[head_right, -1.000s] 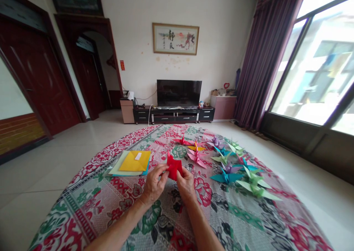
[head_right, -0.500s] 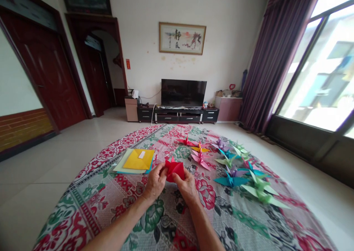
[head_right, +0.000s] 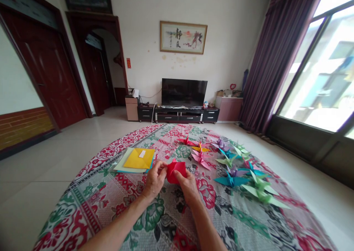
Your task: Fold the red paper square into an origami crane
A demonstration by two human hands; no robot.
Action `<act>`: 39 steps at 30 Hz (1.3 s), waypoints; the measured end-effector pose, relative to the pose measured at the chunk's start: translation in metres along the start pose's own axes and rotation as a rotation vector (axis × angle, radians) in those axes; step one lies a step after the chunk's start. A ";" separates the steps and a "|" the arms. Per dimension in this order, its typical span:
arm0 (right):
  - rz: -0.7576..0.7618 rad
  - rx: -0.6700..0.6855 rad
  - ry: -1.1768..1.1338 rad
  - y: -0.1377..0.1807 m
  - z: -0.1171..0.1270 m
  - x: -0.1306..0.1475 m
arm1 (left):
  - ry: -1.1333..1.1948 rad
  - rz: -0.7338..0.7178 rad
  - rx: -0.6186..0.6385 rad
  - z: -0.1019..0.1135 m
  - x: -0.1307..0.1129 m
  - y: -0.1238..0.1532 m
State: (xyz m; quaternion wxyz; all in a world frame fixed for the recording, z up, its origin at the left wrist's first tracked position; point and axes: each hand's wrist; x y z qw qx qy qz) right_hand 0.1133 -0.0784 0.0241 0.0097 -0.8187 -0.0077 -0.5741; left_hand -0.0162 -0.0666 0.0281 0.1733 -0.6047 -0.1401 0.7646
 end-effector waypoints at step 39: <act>0.061 0.009 0.029 0.003 0.002 0.003 | -0.010 -0.095 0.070 0.003 -0.010 0.001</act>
Point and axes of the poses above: each hand's wrist, its own y-axis away from the middle knuckle, its own z-axis out of the back of the hand, x = y × z, and after that the axes turned 6 degrees about x, right-handed
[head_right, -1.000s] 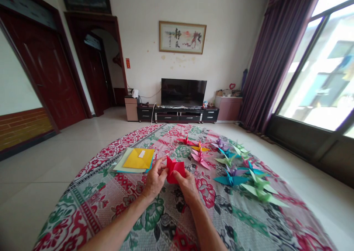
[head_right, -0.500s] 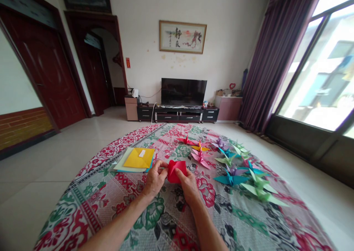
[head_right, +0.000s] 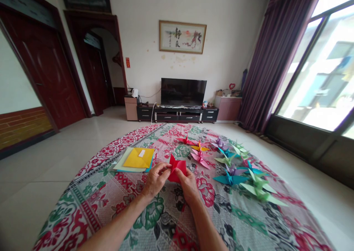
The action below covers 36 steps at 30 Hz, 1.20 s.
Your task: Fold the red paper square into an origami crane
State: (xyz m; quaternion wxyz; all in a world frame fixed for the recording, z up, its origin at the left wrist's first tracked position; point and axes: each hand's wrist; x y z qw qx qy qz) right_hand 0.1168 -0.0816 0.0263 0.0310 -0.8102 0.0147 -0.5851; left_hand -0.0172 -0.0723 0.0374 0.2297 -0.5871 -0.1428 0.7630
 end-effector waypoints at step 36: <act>0.074 0.030 0.068 0.000 0.006 -0.002 | -0.106 -0.089 0.040 -0.003 0.004 0.003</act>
Point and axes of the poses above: each hand's wrist, its own y-axis away from the middle knuckle, its own z-axis out of the back of the hand, x = y × z, and after that the axes turned 6 degrees about x, right-handed
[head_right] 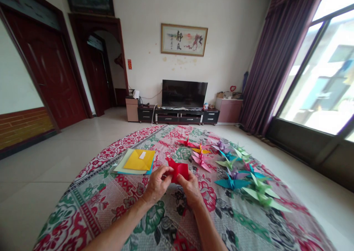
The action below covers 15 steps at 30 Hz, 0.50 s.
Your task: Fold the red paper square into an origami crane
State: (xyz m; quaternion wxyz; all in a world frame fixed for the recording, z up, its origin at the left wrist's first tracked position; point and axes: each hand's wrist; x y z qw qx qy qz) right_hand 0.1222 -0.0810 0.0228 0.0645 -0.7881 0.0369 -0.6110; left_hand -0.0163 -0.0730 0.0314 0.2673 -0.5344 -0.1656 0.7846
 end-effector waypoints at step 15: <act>-0.113 0.004 -0.252 0.002 -0.004 0.005 | 0.424 0.288 -0.138 -0.003 0.008 -0.005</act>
Point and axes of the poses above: each hand's wrist, its own y-axis away from the middle knuckle, its own z-axis out of the back of the hand, x = y × z, and after that the axes turned 6 degrees about x, right-handed
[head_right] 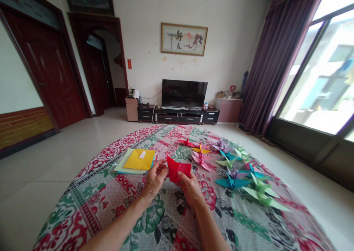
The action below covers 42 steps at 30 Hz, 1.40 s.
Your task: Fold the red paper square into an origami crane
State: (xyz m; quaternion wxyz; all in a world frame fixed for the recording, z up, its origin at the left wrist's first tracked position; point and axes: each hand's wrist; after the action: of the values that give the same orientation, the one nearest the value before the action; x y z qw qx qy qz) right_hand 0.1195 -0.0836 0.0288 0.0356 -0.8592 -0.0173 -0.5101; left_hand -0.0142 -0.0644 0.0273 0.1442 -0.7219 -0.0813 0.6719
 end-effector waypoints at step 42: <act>0.059 -0.034 0.045 -0.009 0.009 -0.015 | -0.567 -0.324 0.009 0.004 0.007 0.005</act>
State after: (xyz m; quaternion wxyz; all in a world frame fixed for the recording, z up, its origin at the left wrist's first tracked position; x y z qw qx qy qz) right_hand 0.1197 -0.0738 0.0111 0.0363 -0.8482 0.0174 -0.5281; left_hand -0.0175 -0.0663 0.0194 0.2242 -0.4831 -0.2292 0.8147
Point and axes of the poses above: each hand's wrist, its own y-axis away from the middle knuckle, its own z-axis out of the back of the hand, x = y × z, and after that the axes turned 6 degrees about x, right-handed
